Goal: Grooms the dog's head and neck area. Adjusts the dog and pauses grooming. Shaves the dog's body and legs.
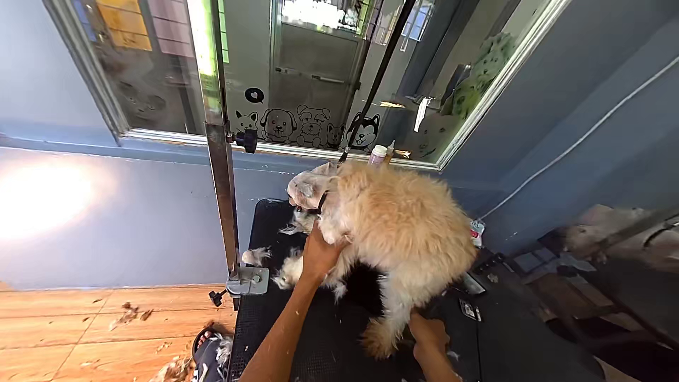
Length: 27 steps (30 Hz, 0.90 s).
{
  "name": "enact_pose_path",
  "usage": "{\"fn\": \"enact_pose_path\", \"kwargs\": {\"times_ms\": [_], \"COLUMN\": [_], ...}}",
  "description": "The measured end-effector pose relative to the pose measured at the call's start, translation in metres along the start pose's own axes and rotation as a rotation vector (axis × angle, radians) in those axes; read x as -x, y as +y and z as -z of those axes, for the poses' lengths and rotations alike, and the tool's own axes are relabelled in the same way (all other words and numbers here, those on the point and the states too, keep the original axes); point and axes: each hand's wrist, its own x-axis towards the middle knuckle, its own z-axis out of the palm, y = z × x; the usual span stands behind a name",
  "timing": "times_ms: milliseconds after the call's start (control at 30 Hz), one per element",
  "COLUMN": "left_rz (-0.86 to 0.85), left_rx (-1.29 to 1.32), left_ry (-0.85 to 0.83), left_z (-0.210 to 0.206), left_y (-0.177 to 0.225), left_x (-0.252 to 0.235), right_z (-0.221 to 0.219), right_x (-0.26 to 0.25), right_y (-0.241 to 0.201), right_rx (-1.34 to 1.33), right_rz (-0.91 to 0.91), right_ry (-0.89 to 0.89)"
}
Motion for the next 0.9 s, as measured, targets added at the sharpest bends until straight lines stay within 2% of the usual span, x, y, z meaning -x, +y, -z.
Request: {"fn": "enact_pose_path", "kwargs": {"times_ms": [100,267,367,433,500,567,633,767,900], "left_rz": [0.093,0.178,0.140,0.140,0.218,0.318,0.363,0.374,0.350], "left_rx": [-0.132,-0.215,-0.005,0.298,0.571,0.669,0.701,0.712,0.630], "left_ry": [-0.016,-0.124,-0.241,-0.349,-0.483,-0.554,-0.581,-0.577,-0.529], "left_z": [-0.018,-0.043,-0.049,-0.053,-0.057,-0.056,-0.054,-0.051,-0.046], "left_y": [0.020,0.037,0.032,0.020,0.012,0.007,0.003,-0.009,-0.017], "left_x": [0.030,0.093,0.121,0.140,0.157,0.166,0.169,0.167,0.165], "right_z": [0.027,0.074,0.115,0.140,0.160,0.173,0.184,0.186,0.168], "right_x": [-0.008,-0.015,-0.003,0.007,0.020,0.036,0.054,0.088,0.125], "right_y": [0.017,0.042,0.038,0.031,0.021,0.004,-0.016,-0.057,-0.098], "right_rx": [-0.204,-0.770,-1.026,-1.161,-1.278,-1.373,-1.394,-1.435,-1.267], "right_rz": [0.072,0.029,0.032,0.046,0.094,0.151,0.212,0.378,0.808], "right_ry": [-0.097,-0.277,-0.442,-0.575,-0.767,-0.961,-1.064,-1.080,-0.895]}}
